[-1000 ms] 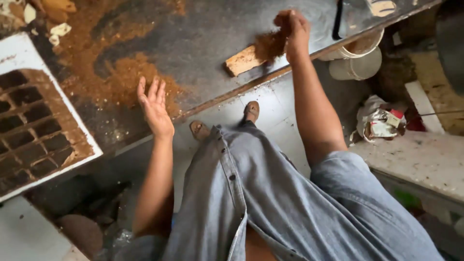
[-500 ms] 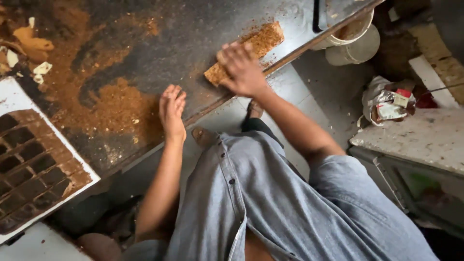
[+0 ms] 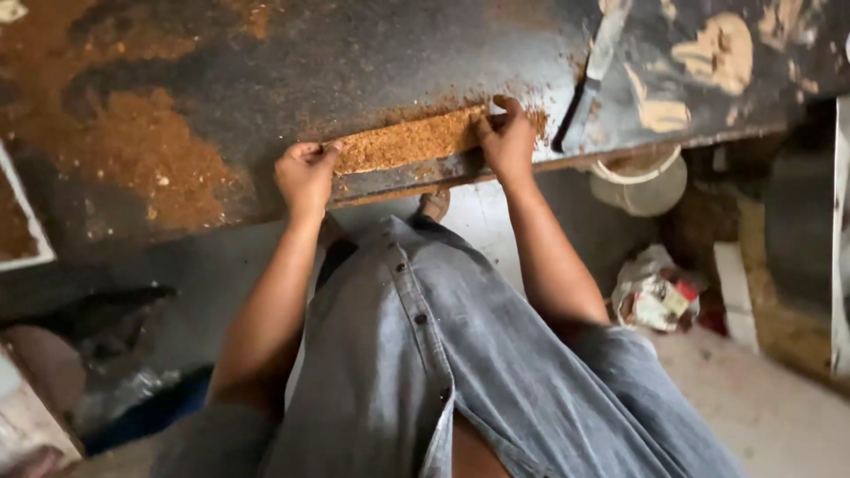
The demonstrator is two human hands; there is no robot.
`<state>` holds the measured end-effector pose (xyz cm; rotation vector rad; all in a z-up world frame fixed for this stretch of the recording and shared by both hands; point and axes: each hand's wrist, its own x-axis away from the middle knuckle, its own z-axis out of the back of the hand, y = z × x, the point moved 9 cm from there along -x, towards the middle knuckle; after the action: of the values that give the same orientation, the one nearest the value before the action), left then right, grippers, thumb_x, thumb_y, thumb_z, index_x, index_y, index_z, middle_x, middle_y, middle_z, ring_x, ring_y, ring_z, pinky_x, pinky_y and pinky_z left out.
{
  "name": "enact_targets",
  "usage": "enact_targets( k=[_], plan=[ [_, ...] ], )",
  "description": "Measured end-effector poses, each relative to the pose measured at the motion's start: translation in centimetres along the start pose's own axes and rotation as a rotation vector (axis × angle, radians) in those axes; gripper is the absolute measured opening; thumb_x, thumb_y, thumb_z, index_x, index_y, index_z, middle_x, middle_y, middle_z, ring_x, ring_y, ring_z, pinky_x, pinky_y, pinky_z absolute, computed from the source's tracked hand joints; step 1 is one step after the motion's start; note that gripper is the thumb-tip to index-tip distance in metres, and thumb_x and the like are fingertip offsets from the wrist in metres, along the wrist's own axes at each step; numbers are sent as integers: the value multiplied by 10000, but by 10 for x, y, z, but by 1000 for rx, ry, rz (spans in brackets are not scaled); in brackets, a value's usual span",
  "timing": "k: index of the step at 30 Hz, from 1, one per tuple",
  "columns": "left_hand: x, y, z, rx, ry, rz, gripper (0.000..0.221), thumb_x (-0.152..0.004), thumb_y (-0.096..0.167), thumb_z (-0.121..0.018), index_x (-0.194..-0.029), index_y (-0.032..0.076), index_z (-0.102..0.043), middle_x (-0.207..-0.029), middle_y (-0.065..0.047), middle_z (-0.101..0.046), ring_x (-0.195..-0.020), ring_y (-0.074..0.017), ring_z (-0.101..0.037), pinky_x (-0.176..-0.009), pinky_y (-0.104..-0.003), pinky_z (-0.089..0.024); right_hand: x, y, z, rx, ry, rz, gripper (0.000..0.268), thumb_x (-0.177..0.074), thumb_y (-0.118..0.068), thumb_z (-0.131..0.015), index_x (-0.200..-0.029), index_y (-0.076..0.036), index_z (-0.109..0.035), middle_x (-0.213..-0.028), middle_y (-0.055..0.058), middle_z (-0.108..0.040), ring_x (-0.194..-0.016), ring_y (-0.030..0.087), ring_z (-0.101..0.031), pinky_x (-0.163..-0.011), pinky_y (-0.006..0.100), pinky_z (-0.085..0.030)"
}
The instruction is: The person clears a workspace by hand, then uses a spatula to spread cream over a piece of fudge before rolling it in chocolate shavings. They repeat this process several times, alternating between preparing the fudge and cleaning the table surface.
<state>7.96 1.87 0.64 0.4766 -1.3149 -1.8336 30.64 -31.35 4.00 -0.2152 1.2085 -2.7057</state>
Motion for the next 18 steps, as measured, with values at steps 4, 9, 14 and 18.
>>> enact_targets(
  k=[4,9,14,18],
  plan=[
    [-26,-25,-13,211,-111,365,356,-798,227,-912,-854,-34,-678,-745,-103,-692,-567,-142,-642,-476,-303,-537,-50,-6,-11,166,-184,48,468,-854,-313,-798,-1155,18,-658,-871,199,-753,-812,310,-759,-758,398,-591],
    [-77,-38,-22,35,-249,507,433,-946,381,-744,-814,-23,-657,-717,-138,-708,-592,-249,-728,-489,-331,-611,-101,-14,-36,391,-426,57,671,-1019,-614,-658,-1076,45,-772,-982,265,-733,-964,373,-717,-898,456,-563],
    [-58,-16,-8,-72,-226,-122,284,-952,229,-701,-1050,-36,-736,-879,-167,-753,-779,-248,-765,-662,-365,-604,-64,-34,-12,113,-643,167,679,-896,-416,-797,-1339,61,-604,-1097,202,-746,-998,285,-735,-891,400,-579],
    [-12,21,-8,-63,-208,-250,398,-798,239,-813,-1095,-15,-739,-838,-143,-770,-730,-201,-762,-650,-360,-571,-35,-37,-7,-1,-408,281,726,-849,-181,-882,-1409,44,-480,-1130,178,-750,-1007,246,-745,-879,352,-588]
  ],
)
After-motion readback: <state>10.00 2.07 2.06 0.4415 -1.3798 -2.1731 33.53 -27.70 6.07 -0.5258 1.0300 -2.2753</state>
